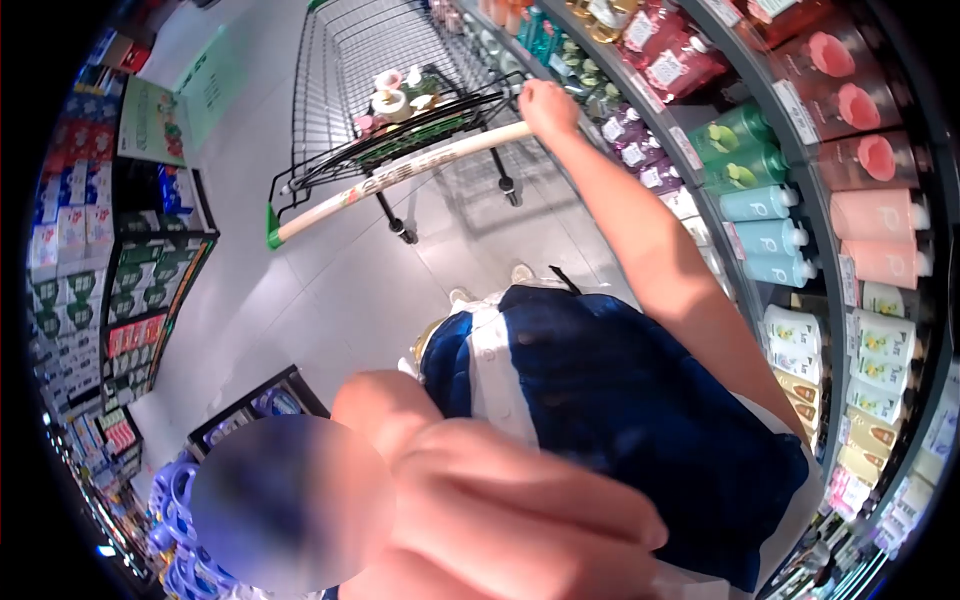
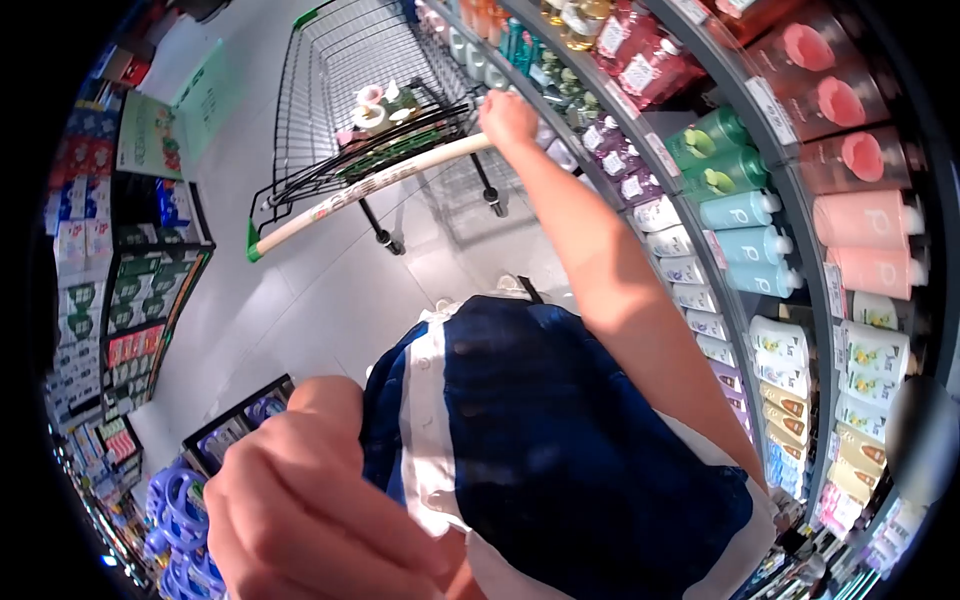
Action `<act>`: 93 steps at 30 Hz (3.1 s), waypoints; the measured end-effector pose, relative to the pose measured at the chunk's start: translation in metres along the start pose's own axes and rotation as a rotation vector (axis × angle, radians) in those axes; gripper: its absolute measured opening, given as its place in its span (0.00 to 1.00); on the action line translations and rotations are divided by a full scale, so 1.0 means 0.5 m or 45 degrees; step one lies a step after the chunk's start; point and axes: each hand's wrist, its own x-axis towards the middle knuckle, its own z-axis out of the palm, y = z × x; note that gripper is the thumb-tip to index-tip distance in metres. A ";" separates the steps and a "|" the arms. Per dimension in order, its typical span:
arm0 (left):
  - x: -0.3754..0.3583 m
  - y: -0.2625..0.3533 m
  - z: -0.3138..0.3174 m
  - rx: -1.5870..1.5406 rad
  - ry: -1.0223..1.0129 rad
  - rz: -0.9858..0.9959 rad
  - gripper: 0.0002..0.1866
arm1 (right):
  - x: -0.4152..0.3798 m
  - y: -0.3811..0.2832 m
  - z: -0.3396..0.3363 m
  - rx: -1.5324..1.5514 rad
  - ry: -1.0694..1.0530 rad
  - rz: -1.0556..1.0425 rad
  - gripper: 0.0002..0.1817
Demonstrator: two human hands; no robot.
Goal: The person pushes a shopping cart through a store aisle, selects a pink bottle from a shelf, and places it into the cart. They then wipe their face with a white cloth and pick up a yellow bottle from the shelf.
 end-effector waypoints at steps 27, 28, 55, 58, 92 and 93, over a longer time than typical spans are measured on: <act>0.064 -0.198 0.277 -0.451 0.719 -0.042 0.07 | 0.094 0.021 0.033 0.144 -0.084 -0.064 0.10; 0.061 -0.210 0.260 -0.430 0.625 0.011 0.07 | 0.095 0.020 0.033 0.146 -0.083 -0.065 0.10; 0.061 -0.096 -0.138 -0.553 0.155 -0.018 0.06 | 0.179 -0.034 0.083 -0.360 -0.206 0.012 0.13; 0.065 -0.070 -0.180 -0.665 0.139 -0.161 0.07 | 0.157 -0.077 0.060 -0.290 -0.211 0.101 0.13; 0.106 -0.015 -0.362 -0.447 -0.205 0.035 0.03 | 0.129 -0.227 0.108 -0.261 -0.197 0.256 0.14; 0.126 -0.036 -0.386 -0.368 -0.436 0.180 0.03 | 0.134 -0.225 0.112 -0.237 -0.187 0.232 0.14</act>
